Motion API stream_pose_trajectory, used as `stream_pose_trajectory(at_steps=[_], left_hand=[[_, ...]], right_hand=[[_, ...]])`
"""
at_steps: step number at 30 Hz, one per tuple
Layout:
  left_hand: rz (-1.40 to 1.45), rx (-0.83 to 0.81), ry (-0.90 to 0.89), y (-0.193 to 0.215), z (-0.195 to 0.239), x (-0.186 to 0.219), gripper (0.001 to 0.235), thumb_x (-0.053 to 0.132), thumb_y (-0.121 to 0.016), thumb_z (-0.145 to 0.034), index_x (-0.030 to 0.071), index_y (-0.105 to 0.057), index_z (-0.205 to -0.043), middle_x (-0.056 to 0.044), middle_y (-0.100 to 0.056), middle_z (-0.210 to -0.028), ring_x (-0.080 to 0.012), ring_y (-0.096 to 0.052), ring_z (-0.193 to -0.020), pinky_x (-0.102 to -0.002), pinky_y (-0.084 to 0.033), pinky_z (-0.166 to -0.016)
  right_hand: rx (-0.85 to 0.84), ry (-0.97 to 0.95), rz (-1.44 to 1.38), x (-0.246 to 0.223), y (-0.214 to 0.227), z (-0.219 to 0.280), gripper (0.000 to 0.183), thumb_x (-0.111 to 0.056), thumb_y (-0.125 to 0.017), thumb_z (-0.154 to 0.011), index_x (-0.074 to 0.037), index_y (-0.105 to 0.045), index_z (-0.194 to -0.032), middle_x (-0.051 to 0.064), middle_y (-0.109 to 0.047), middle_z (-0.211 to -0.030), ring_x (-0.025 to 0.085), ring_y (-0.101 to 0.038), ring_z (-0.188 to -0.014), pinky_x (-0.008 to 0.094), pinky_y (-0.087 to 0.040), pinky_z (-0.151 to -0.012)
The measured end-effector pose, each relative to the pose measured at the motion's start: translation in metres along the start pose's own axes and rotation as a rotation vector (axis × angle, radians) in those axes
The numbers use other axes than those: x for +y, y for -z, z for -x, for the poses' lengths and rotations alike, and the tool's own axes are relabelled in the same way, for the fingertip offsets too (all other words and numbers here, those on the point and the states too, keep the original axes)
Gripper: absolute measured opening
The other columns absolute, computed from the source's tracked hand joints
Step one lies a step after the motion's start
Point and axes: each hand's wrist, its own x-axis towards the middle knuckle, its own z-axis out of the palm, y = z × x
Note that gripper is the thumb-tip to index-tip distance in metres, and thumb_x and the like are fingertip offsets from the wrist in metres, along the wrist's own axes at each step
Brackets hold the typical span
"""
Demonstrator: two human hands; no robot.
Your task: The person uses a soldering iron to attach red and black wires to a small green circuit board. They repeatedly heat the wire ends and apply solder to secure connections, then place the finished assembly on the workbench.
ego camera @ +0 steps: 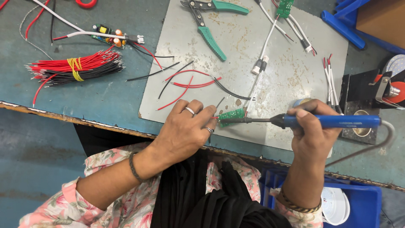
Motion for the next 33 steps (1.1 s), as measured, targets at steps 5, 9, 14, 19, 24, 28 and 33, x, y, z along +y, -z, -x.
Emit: stream_pose_trajectory(at_steps=[5, 9, 14, 19, 24, 28, 33], left_hand=[[0.009, -0.001, -0.001, 0.001, -0.001, -0.001, 0.019, 0.014, -0.066, -0.082, 0.004, -0.076, -0.094, -0.009, -0.068, -0.115, -0.0253, -0.060, -0.100, -0.040, -0.046, -0.085], [0.027, -0.006, -0.005, 0.000, 0.000, -0.002, 0.021, 0.014, -0.066, -0.081, 0.004, -0.076, -0.096, -0.009, -0.068, -0.114, -0.0249, -0.060, -0.100, -0.040, -0.046, -0.085], [0.020, 0.007, -0.009, 0.000, 0.002, -0.003, 0.022, 0.013, -0.066, -0.083, 0.003, -0.076, -0.099, -0.009, -0.069, -0.114, -0.0247, -0.060, -0.100, -0.039, -0.045, -0.085], [0.043, 0.024, -0.018, 0.005, 0.001, -0.003, 0.021, 0.013, -0.067, -0.086, 0.003, -0.076, -0.101, -0.010, -0.068, -0.117, -0.0262, -0.060, -0.105, -0.041, -0.045, -0.089], [0.079, 0.119, 0.025, 0.024, 0.003, 0.008, 0.019, 0.016, -0.071, -0.083, 0.012, -0.076, -0.100, -0.005, -0.065, -0.123, -0.0281, -0.058, -0.117, -0.050, -0.039, -0.101], [0.116, 0.174, 0.118, 0.046, 0.002, 0.016, 0.014, 0.018, -0.078, -0.083, 0.016, -0.075, -0.097, -0.003, -0.066, -0.118, -0.0282, -0.057, -0.116, -0.051, -0.034, -0.101], [0.223, 0.270, 0.310, 0.082, 0.002, 0.010, 0.011, 0.008, -0.077, -0.091, 0.009, -0.072, -0.100, -0.001, -0.069, -0.087, -0.0208, -0.064, -0.082, -0.039, -0.043, -0.083]], right_hand=[[0.087, 0.006, 0.000, -0.002, 0.006, 0.003, 0.010, -0.004, -0.061, -0.092, 0.006, -0.061, -0.090, 0.012, -0.067, -0.080, 0.005, -0.047, -0.055, 0.018, -0.031, -0.049], [0.060, -0.011, 0.000, 0.000, 0.006, 0.004, 0.012, -0.004, -0.060, -0.091, 0.007, -0.061, -0.086, 0.011, -0.065, -0.079, 0.004, -0.046, -0.053, 0.016, -0.030, -0.048], [0.022, -0.016, -0.027, 0.002, 0.001, 0.002, 0.010, -0.004, -0.062, -0.092, 0.005, -0.061, -0.088, 0.011, -0.065, -0.078, 0.004, -0.046, -0.053, 0.018, -0.031, -0.051], [0.050, -0.027, -0.032, 0.002, 0.003, 0.004, 0.009, -0.004, -0.062, -0.092, 0.005, -0.061, -0.089, 0.011, -0.065, -0.080, 0.005, -0.048, -0.055, 0.018, -0.032, -0.051], [0.086, 0.038, -0.097, 0.004, 0.014, 0.005, 0.018, -0.008, -0.063, -0.096, 0.006, -0.061, -0.085, 0.012, -0.065, -0.078, 0.005, -0.043, -0.049, 0.017, -0.030, -0.045], [0.102, 0.089, -0.178, 0.012, 0.018, 0.013, 0.020, -0.011, -0.064, -0.099, 0.007, -0.061, -0.090, 0.013, -0.064, -0.080, 0.009, -0.047, -0.051, 0.020, -0.035, -0.047], [0.115, 0.155, -0.281, 0.019, 0.012, 0.019, 0.023, -0.017, -0.069, -0.109, 0.006, -0.066, -0.105, 0.016, -0.067, -0.090, 0.014, -0.059, -0.061, 0.024, -0.046, -0.051]])
